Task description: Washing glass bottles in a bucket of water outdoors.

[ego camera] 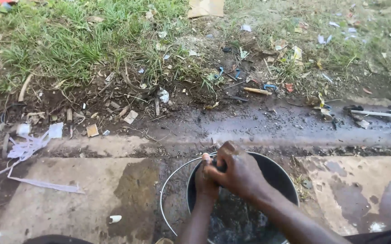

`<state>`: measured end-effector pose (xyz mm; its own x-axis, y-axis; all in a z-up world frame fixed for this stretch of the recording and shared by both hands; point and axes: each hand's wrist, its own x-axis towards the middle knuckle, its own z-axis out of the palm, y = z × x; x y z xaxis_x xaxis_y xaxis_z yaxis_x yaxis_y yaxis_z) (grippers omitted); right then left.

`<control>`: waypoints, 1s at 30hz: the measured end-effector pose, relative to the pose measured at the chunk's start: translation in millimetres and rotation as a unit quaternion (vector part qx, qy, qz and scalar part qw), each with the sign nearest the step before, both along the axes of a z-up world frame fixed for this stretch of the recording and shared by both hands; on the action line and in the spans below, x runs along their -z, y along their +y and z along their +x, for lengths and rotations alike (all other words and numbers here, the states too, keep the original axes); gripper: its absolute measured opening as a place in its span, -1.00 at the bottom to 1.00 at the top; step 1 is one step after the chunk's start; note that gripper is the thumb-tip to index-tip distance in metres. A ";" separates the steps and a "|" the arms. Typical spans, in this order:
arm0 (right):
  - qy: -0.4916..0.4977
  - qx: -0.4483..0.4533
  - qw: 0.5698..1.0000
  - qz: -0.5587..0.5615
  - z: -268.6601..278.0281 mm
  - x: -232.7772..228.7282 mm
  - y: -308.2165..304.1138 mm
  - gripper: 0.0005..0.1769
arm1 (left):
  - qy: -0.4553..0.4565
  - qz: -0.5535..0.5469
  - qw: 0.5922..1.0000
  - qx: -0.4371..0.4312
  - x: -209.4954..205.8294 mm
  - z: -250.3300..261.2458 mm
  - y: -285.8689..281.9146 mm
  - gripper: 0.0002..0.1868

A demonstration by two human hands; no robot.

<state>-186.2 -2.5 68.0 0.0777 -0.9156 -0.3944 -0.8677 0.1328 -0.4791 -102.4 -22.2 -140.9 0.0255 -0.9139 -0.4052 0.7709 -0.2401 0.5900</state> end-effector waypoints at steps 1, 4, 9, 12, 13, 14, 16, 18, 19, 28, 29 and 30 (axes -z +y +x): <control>0.002 0.007 0.992 -0.129 -4.9 27.7 -7.7 -0.56 | -0.127 -0.004 0.992 0.025 -11.2 -3.2 3.9 -0.57; -0.011 -0.009 0.975 -0.222 -7.8 47.6 -18.5 -0.62 | -0.238 -0.069 0.968 0.045 -37.4 4.5 27.2 -0.71; 0.055 -0.064 0.989 -0.120 5.1 18.9 -30.3 -0.58 | -0.474 -0.227 0.842 0.119 -46.9 24.5 31.9 -0.59; 0.098 -0.060 0.987 -0.115 9.8 22.1 -35.6 -0.39 | -0.519 -0.152 0.837 0.081 -52.9 19.4 40.0 -0.48; 0.108 -0.054 0.988 -0.096 12.5 21.5 -35.3 -0.35 | -0.549 -0.101 0.827 0.063 -53.6 15.9 43.1 -0.60; 0.120 -0.050 0.989 -0.075 15.3 21.6 -33.8 -0.31 | -0.576 -0.049 0.815 0.043 -53.4 11.7 48.0 -0.61; 0.078 -0.011 0.996 -0.043 13.8 25.1 -41.8 -0.38 | -0.549 -0.110 0.828 0.039 -65.6 8.9 60.9 -0.60; 0.033 0.031 0.999 -0.016 13.1 30.4 -40.3 -0.43 | -0.522 -0.177 0.834 0.033 -44.4 9.4 65.9 -0.56; -0.117 0.144 0.982 0.042 13.3 34.9 -35.2 -0.43 | -0.539 -0.169 0.823 0.054 -16.1 11.8 63.7 -0.32; -0.104 0.306 0.944 -0.066 -10.0 126.1 -27.8 -0.34 | -0.617 -0.250 0.742 0.079 -26.7 29.0 23.7 -0.70; -0.091 0.281 0.955 -0.032 -17.0 123.3 -28.4 -0.32 | -0.624 -0.284 0.723 0.087 -31.6 30.8 21.1 -0.84; -0.094 0.290 0.952 -0.033 -27.2 132.0 -25.8 -0.32 | -0.623 -0.290 0.720 0.095 -56.8 39.7 24.1 -0.84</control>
<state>-213.5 -28.3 -64.0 -0.3854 -0.8482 -0.3634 -0.5560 0.5277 -0.6421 -62.7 2.0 -84.1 -0.1087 -0.9550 0.2760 -0.4588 0.2945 0.8383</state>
